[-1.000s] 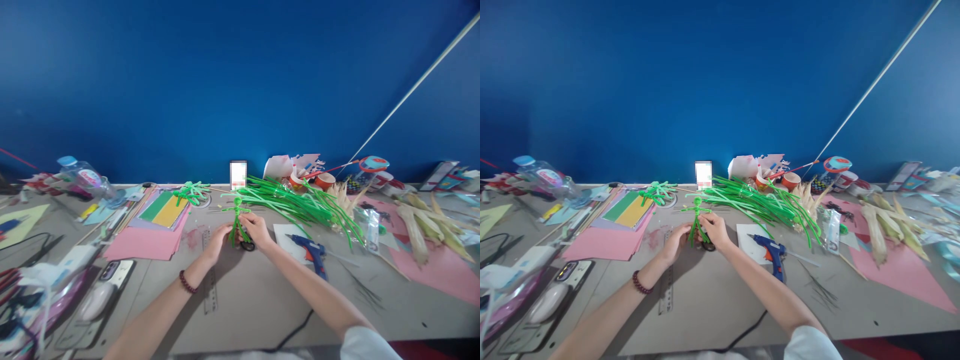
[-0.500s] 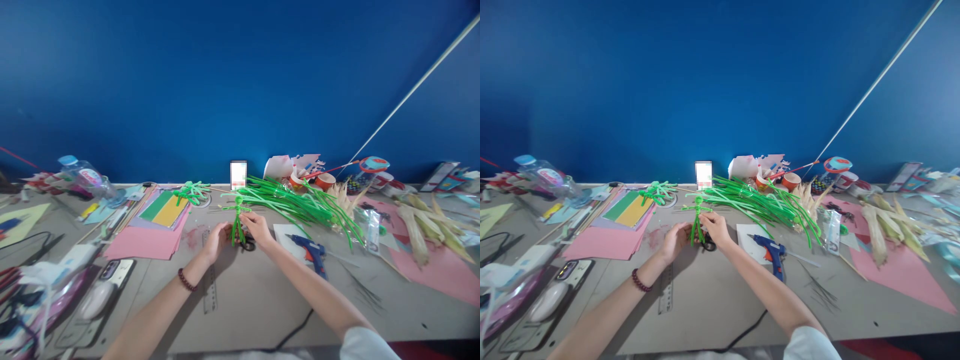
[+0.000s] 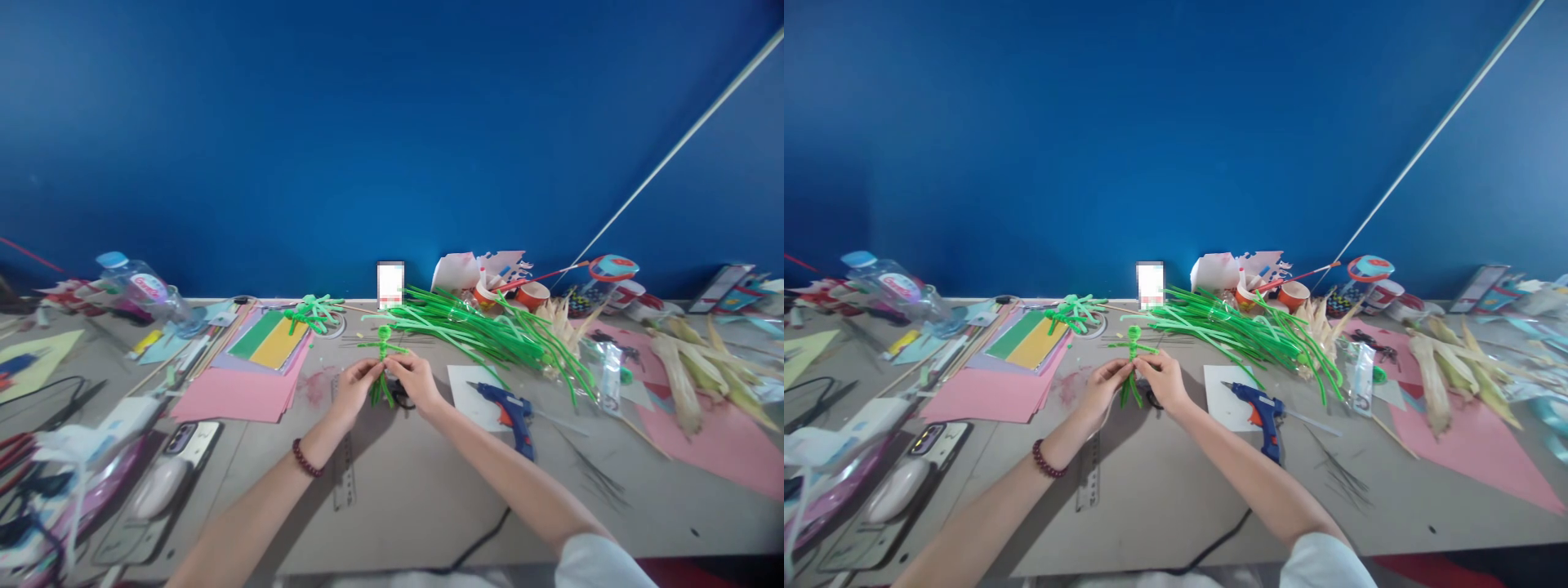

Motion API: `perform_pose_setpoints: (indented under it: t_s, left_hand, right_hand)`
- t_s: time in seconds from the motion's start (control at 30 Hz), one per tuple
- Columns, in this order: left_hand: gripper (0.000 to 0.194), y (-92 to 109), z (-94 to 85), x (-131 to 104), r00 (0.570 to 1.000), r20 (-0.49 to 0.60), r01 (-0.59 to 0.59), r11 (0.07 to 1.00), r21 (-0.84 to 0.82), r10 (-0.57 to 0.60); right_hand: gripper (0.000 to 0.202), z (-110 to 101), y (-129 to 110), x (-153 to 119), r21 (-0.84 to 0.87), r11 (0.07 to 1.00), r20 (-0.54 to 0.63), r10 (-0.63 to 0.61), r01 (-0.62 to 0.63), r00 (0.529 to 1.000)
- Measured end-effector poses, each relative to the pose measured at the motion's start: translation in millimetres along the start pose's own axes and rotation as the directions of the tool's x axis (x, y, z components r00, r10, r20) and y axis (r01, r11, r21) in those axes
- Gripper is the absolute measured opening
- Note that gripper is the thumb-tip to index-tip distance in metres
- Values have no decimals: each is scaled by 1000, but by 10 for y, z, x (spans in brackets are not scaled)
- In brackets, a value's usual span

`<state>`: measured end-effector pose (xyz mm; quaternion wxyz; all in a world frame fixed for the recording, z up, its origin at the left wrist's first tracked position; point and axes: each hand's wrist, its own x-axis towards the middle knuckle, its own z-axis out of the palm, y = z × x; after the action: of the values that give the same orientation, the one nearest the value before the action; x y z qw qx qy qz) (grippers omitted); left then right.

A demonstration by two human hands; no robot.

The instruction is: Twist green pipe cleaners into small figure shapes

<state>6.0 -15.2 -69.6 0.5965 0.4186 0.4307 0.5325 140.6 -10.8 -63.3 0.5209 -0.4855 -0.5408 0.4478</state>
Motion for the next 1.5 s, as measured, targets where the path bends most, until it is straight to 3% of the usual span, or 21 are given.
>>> perform_pose_setpoints:
  t_s: [0.13, 0.23, 0.37, 0.43, 0.5, 0.6, 0.7, 0.77, 0.83, 0.93, 1.07, 1.2, 1.37, 1.5]
  left_hand:
    - [22, 32, -28, -1, 991, 103, 102, 986, -134, -88]
    - [28, 72, -21, -29, 954, 248, 222, 953, -205, -169]
    - [30, 97, -8, -68, 875, 428, 370, 882, -294, -224]
    - [30, 104, -10, -74, 843, 470, 429, 853, -298, -260]
    - [29, 109, -8, -71, 841, 457, 448, 846, -289, -290]
    - [25, 103, 13, -59, 902, 342, 351, 908, -229, -262]
    - [27, 75, 41, -65, 981, 178, 85, 996, -27, -78]
    - [23, 57, 46, -87, 993, 95, -81, 979, 186, 64]
    - [18, 52, 40, -114, 986, 65, -167, 917, 362, 154]
    - [28, 68, 29, -127, 981, 87, -193, 898, 396, 172]
    - [32, 78, 38, -88, 979, 203, 18, 999, 34, -25]
    - [31, 69, 50, -84, 908, 393, 266, 927, -266, -148]
    - [34, 89, 41, -156, 827, 523, 443, 810, -383, -205]
    - [35, 99, 38, -157, 815, 547, 433, 827, -358, -190]
  right_hand:
    - [28, 30, 21, 2, 275, 934, 144, 194, -227, 971]
    - [31, 11, 11, 11, 388, 879, 295, 166, -277, 941]
    - [32, -36, -17, 13, 416, 812, 481, 186, -410, 857]
    - [33, -49, -19, 15, 408, 797, 493, 219, -446, 842]
    - [34, -52, -16, 24, 406, 797, 476, 233, -447, 848]
    - [36, -44, -13, 50, 392, 819, 402, 257, -419, 879]
    - [37, -23, -14, 66, 370, 854, 258, 284, -366, 924]
    - [37, -4, -21, 58, 351, 871, 181, 296, -343, 938]
    - [36, 14, -41, 34, 341, 881, 138, 297, -326, 945]
    - [34, 32, -89, -11, 348, 893, 120, 260, -286, 958]
    - [34, 54, -104, -47, 383, 886, 171, 210, -261, 963]
    - [31, 83, -33, -62, 438, 842, 235, 230, -314, 944]
    - [37, 87, -36, -99, 501, 773, 335, 243, -390, 910]
    - [31, 45, -99, -92, 528, 754, 369, 211, -391, 905]
